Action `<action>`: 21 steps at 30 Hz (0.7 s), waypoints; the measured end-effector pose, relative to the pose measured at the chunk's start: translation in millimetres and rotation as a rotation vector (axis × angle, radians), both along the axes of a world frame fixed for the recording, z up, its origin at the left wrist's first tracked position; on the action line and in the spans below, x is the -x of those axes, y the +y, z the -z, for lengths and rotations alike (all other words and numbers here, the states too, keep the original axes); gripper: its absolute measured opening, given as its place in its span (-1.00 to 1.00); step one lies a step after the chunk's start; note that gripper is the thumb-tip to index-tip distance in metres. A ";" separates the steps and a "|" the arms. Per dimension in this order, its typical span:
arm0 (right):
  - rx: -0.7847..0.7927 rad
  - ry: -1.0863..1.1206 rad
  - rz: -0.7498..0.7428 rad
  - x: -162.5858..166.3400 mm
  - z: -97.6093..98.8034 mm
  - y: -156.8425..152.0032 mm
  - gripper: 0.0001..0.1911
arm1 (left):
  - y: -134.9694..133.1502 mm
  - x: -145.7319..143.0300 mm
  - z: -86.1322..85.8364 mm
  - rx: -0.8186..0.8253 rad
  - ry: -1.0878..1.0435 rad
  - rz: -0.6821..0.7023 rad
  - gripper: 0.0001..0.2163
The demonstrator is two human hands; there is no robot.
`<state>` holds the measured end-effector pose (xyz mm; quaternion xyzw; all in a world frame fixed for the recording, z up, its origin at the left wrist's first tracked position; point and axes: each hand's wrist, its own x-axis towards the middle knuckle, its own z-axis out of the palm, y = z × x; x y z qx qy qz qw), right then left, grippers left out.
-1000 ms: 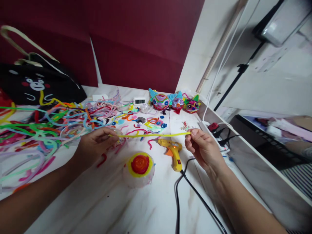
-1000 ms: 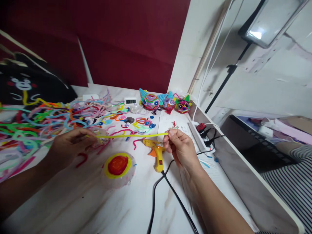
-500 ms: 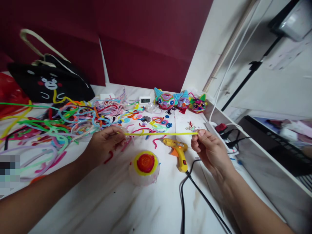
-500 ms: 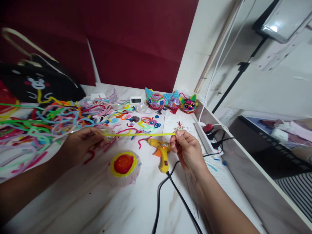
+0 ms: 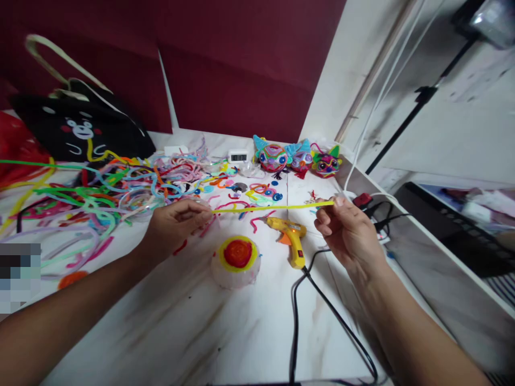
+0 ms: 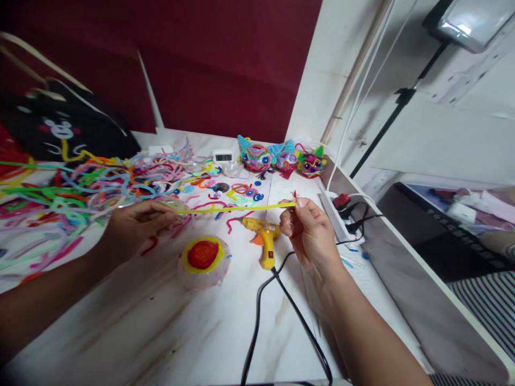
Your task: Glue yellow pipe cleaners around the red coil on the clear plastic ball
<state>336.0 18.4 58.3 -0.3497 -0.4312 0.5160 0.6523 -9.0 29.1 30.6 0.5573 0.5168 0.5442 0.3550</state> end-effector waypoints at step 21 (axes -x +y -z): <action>-0.032 0.103 -0.045 2.6 11.1 -0.3 -0.52 | -7.3 0.2 -6.1 0.215 -0.279 0.222 -0.43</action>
